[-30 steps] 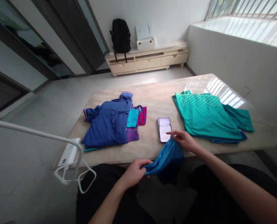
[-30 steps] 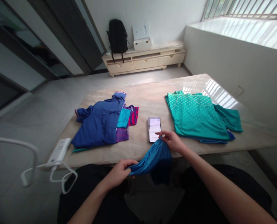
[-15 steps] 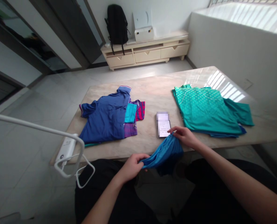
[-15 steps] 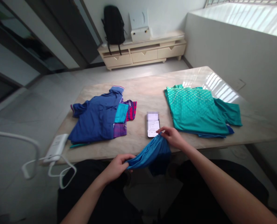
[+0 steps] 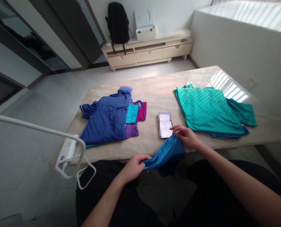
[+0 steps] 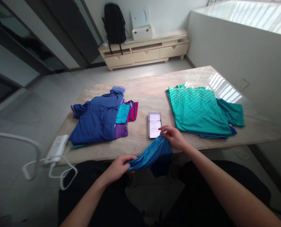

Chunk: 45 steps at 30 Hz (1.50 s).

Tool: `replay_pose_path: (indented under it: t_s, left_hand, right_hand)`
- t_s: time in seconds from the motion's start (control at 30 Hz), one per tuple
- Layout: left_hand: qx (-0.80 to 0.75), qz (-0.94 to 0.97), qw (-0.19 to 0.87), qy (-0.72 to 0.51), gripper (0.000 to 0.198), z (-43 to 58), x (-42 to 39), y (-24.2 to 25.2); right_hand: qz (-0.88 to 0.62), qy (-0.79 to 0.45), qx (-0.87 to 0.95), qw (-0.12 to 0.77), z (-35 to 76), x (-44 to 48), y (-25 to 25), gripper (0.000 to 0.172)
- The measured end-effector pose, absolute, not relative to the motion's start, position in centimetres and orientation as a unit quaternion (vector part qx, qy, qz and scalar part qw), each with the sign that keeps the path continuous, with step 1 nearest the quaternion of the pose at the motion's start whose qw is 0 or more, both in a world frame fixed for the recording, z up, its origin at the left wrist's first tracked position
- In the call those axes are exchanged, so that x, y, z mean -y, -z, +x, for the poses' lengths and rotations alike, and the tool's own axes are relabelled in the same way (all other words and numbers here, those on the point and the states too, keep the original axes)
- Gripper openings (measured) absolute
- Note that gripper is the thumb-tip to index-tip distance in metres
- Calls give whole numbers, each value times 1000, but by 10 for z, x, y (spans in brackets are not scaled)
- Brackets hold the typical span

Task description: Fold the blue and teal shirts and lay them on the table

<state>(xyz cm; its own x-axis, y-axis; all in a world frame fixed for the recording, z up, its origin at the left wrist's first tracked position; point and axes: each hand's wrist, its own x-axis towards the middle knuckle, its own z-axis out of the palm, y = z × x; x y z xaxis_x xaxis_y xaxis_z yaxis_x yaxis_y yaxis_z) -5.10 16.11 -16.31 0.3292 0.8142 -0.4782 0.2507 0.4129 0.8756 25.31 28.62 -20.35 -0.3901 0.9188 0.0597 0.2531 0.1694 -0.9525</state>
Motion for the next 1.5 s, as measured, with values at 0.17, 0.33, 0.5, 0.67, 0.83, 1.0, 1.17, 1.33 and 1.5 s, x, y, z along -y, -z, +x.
replay_pose_path:
  t_s: [0.17, 0.33, 0.5, 0.67, 0.83, 1.0, 1.17, 1.33, 1.5]
  left_hand:
    - [-530, 496, 650, -223, 53, -52, -161, 162]
    - [-523, 500, 653, -222, 53, -52, -160, 162]
    - [-519, 504, 653, -225, 51, -52, -160, 162]
    - [-521, 506, 649, -225, 51, -52, -159, 161]
    - [-520, 510, 647, -223, 51, -52, -160, 159]
    - [-520, 511, 646, -224, 52, -52, -160, 158]
    - [-521, 511, 646, -223, 52, -52, -160, 159]
    - [-520, 511, 648, -223, 52, -52, -160, 162]
    - [-521, 508, 649, -223, 52, -52, -160, 164]
  right_hand:
    - [-427, -471, 688, 349, 256, -287, 199, 14]
    - [-425, -473, 691, 345, 257, -287, 198, 14]
    - [-420, -483, 689, 340, 257, -287, 201, 15]
    - [-431, -489, 688, 319, 258, -286, 202, 17]
    - [-433, -485, 690, 317, 258, -285, 201, 14]
    - [-434, -491, 687, 314, 257, -286, 201, 13]
    - [-433, -492, 687, 314, 257, -287, 202, 12]
    - [-427, -482, 693, 323, 258, -288, 206, 13]
    - [-422, -471, 699, 334, 259, -290, 209, 14]
